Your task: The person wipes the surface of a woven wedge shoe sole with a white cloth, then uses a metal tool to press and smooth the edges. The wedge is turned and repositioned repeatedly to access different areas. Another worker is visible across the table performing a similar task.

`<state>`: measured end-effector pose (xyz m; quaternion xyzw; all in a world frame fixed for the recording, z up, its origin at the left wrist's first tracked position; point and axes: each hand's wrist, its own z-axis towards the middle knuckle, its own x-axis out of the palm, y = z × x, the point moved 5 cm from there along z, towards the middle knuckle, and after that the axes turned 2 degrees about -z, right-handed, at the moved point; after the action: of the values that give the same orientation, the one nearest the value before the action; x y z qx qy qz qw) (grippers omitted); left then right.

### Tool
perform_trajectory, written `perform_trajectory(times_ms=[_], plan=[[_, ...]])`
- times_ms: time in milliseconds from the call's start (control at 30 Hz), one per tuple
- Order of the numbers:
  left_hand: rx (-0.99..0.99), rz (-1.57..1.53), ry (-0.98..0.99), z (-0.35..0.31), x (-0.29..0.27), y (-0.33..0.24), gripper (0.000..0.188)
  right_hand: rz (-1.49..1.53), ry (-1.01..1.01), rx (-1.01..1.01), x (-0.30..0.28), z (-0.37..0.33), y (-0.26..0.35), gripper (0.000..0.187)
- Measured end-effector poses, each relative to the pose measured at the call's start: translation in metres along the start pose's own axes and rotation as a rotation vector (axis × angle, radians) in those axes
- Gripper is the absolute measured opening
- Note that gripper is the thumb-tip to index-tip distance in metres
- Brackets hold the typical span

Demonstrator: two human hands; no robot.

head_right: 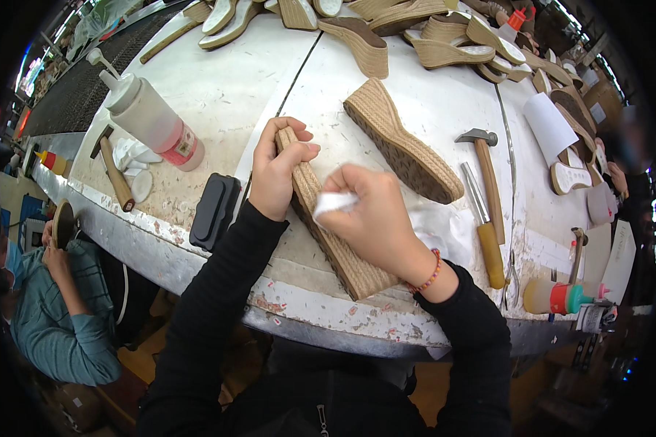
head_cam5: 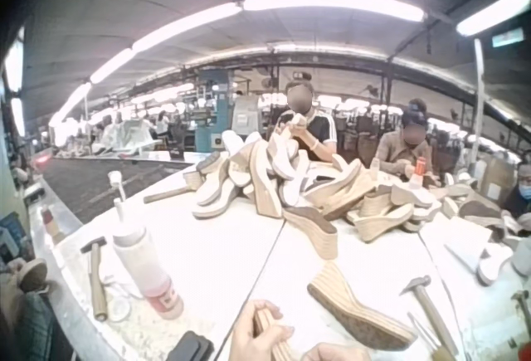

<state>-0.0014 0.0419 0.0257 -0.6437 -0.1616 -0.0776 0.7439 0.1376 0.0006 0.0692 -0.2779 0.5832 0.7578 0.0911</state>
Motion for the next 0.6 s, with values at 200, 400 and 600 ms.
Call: perform_trajectory(times_ms=[200, 400, 600], plan=[[-0.027, -0.005, 0.000, 0.000, 0.000, -0.002, 0.029, 0.034, -0.051, -0.047, 0.003, 0.009, 0.005, 0.010], [0.010, 0.022, 0.015, 0.000, 0.002, 0.000, 0.029, -0.026, -0.003, -0.048, -0.001, 0.000, 0.000, 0.012], [-0.020, 0.013, 0.033, -0.002, 0.001, 0.001, 0.028, -0.057, -0.022, -0.093, 0.002, 0.000, 0.006, 0.011]])
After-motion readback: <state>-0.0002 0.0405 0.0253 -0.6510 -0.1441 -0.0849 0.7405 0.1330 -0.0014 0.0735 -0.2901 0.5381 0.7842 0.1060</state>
